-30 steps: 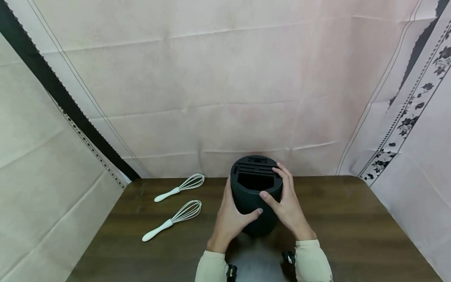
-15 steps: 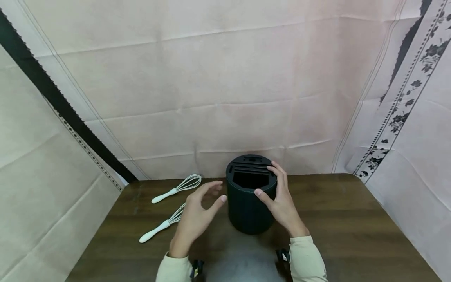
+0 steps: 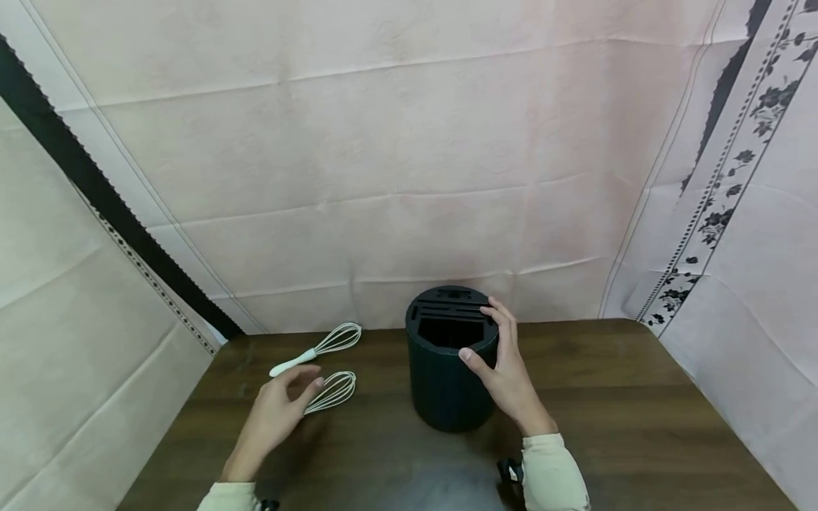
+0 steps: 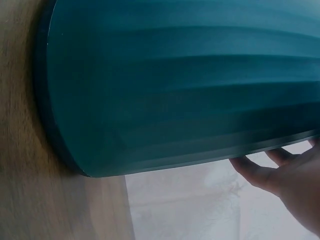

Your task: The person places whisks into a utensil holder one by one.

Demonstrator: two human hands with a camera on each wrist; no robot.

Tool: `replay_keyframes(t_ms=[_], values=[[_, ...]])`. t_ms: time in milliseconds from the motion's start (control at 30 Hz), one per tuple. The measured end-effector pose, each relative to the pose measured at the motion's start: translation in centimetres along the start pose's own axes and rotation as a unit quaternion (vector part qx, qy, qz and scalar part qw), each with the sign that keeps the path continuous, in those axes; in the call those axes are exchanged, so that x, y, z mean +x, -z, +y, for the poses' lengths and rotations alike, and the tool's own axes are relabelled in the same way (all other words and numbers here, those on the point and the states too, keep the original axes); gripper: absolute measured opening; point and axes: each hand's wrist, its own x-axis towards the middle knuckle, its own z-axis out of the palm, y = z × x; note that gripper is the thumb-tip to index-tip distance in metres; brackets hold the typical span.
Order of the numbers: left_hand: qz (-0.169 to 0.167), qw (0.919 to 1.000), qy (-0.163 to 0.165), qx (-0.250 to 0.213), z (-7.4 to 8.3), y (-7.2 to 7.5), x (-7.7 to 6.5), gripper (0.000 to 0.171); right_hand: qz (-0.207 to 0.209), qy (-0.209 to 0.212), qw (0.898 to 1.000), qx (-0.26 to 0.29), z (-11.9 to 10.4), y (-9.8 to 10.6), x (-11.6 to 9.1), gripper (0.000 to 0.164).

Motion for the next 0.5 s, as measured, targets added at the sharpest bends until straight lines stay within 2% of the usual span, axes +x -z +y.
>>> replay_keyframes(t_ms=[133,233,300,500], values=[[-0.053,0.9966,0.042,0.046,-2.8,0.9,-0.8,0.061,-0.009,-0.001,1.000,0.007,0.0,-0.4,0.0,0.075],[-0.090,0.9917,0.061,0.068,-4.3,1.1,-0.9,0.068,-0.018,-0.008,1.000,0.008,-0.2,-0.5,0.1,0.077],[-0.110,0.9896,0.068,0.062,-5.1,1.0,-0.7,0.064,-0.020,-0.013,1.000,0.007,-0.2,-0.4,0.1,0.079],[-0.157,0.9843,0.081,0.003,-6.9,0.8,0.4,0.046,-0.014,-0.018,1.000,0.001,-0.3,0.1,0.2,0.080]])
